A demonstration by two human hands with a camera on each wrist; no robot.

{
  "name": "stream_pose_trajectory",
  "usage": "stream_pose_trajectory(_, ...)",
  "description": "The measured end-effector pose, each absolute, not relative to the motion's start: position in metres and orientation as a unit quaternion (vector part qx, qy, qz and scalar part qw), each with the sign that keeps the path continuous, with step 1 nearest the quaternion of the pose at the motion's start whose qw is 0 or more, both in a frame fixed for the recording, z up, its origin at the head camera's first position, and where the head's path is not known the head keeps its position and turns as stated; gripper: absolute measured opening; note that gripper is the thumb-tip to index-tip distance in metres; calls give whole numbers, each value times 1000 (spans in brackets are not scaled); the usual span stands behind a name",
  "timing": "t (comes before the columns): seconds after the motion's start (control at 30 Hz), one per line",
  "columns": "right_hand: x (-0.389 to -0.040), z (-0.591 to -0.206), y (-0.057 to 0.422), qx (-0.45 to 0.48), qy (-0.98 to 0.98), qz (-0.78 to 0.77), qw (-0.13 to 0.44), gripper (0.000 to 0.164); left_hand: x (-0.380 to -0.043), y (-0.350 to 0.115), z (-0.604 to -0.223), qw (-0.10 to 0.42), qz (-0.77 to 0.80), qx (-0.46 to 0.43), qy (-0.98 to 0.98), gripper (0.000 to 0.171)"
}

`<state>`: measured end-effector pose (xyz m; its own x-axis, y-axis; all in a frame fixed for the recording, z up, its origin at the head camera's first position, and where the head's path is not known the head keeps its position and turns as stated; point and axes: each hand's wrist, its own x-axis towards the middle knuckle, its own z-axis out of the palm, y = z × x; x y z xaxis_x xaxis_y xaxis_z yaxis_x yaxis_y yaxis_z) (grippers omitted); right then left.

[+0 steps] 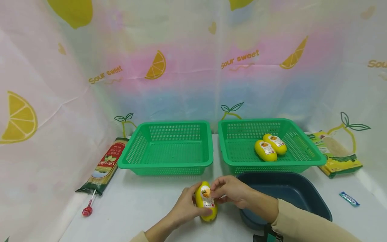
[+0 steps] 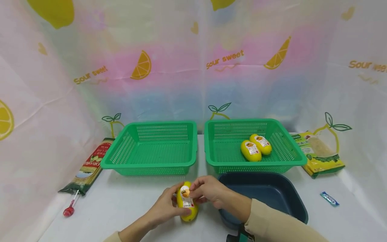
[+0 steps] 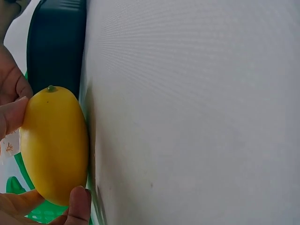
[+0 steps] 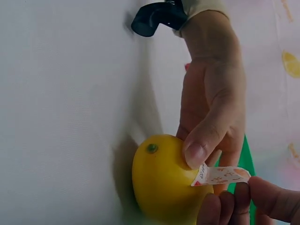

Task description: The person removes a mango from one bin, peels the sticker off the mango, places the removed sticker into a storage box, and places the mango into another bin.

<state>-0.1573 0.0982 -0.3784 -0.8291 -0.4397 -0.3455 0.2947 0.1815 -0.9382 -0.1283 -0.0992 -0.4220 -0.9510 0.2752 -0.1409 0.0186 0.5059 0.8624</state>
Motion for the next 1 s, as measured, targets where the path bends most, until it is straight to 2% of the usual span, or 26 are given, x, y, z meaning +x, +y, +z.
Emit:
stream_pose_trajectory(0.13, -160, -363, 103, -61, 704, -645, 291, 7, -133, -98, -420, 125, 491, 97, 857, 94)
stream_pose_trajectory(0.33, -166, -338, 117, -117, 740, -612, 253, 14, -135, -99, -416, 126, 492, 89, 857, 96)
stream_pose_trajectory(0.7, -171, -344, 152, -94, 780, -572, 235, 25, -133, -98, -421, 156, 506, 64, 846, 95)
stream_pose_trajectory(1.0, -177, -345, 187, -88, 772, -573, 261, 23, -133, -100, -420, 172, 507, 60, 842, 95)
